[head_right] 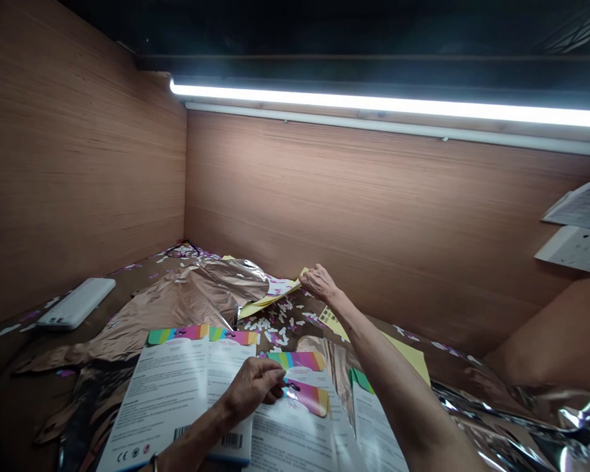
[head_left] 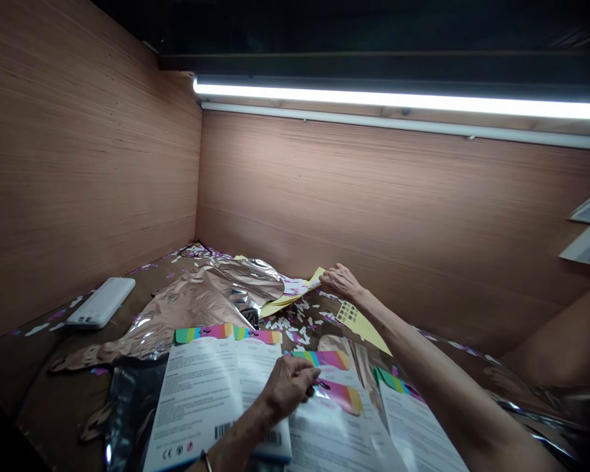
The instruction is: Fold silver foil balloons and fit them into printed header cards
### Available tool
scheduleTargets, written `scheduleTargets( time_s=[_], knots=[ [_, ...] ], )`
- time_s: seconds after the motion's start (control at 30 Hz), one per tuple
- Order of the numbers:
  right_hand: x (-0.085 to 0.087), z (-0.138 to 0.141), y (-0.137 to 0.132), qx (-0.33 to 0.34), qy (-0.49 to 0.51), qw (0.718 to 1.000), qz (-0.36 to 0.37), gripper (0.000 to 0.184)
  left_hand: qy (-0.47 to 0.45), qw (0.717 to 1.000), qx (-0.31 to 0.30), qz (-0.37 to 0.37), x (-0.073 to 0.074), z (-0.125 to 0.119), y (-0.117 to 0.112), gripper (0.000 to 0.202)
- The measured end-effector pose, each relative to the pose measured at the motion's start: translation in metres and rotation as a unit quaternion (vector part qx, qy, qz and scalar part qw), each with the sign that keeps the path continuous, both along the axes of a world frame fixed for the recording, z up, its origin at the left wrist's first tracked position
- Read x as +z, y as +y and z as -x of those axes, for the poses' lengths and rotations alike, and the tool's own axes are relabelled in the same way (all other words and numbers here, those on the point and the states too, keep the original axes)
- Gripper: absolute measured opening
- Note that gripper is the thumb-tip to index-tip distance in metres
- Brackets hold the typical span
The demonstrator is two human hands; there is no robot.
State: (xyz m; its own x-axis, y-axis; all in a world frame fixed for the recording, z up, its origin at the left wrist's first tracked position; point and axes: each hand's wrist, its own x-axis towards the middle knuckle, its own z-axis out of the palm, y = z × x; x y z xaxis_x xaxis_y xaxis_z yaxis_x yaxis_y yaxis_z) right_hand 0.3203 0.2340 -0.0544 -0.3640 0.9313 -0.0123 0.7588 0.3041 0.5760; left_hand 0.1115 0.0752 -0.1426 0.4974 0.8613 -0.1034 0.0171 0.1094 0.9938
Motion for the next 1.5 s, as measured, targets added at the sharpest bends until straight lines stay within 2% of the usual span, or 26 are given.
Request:
scheduleTargets(
  time_s=[0.33,0.5,0.57,0.63,0.73,0.83,0.97,1.0,1.07,1.17,1.23,1.3,1.37,1.43,1.5],
  knots=[
    [0.045,-0.02,-0.021,-0.007,-0.015,0.999,-0.046,0.021,-0.015,1.0,0.009,0.018,-0.004,-0.001,0.002,0.042],
    [0.074,-0.034,-0.047,-0.017,-0.007,0.996,-0.092,0.017,-0.037,0.998,0.018,0.045,-0.004,-0.001,0.005,0.056],
    [0.087,-0.04,-0.064,-0.022,0.003,0.992,-0.12,0.013,-0.061,0.997,0.025,0.048,-0.004,0.0,0.006,0.056],
    [0.098,-0.045,-0.085,-0.026,0.018,0.988,-0.152,0.019,-0.089,0.994,0.041,0.048,-0.003,0.001,0.008,0.057],
    [0.107,-0.05,-0.125,-0.024,0.049,0.978,-0.199,0.027,-0.141,0.986,0.063,0.059,0.003,0.004,0.01,0.069],
    [0.105,-0.054,-0.167,-0.022,0.093,0.966,-0.24,0.027,-0.213,0.973,0.071,0.051,0.013,0.01,0.007,0.073],
    [0.097,-0.061,-0.217,-0.043,0.162,0.947,-0.273,0.027,-0.327,0.944,0.037,-0.033,0.033,0.021,0.002,0.068],
    [0.097,-0.064,-0.227,-0.058,0.205,0.941,-0.264,0.027,-0.32,0.945,0.033,-0.061,0.038,0.024,0.002,0.067],
    [0.097,-0.07,-0.244,-0.088,0.327,0.914,-0.222,0.027,-0.242,0.961,0.056,-0.118,0.047,0.029,0.003,0.059],
    [0.1,-0.078,-0.262,-0.107,0.508,0.849,-0.094,0.028,-0.13,0.967,0.127,-0.178,0.058,0.032,0.005,0.032],
    [0.099,-0.081,-0.269,-0.13,0.592,0.795,0.02,0.035,-0.114,0.96,0.154,-0.206,0.066,0.034,0.002,0.026],
    [0.095,-0.082,-0.273,-0.163,0.646,0.736,0.12,0.041,-0.106,0.967,0.147,-0.179,0.077,0.038,-0.006,0.028],
    [0.085,-0.082,-0.275,-0.182,0.671,0.695,0.184,0.045,-0.093,0.983,0.121,-0.101,0.085,0.044,-0.017,0.034],
    [0.069,-0.08,-0.275,-0.194,0.673,0.678,0.223,0.046,-0.072,0.992,0.102,-0.027,0.087,0.053,-0.029,0.039],
    [0.047,-0.075,-0.272,-0.207,0.663,0.673,0.255,0.045,-0.039,0.994,0.105,0.003,0.081,0.064,-0.038,0.039]
  ],
)
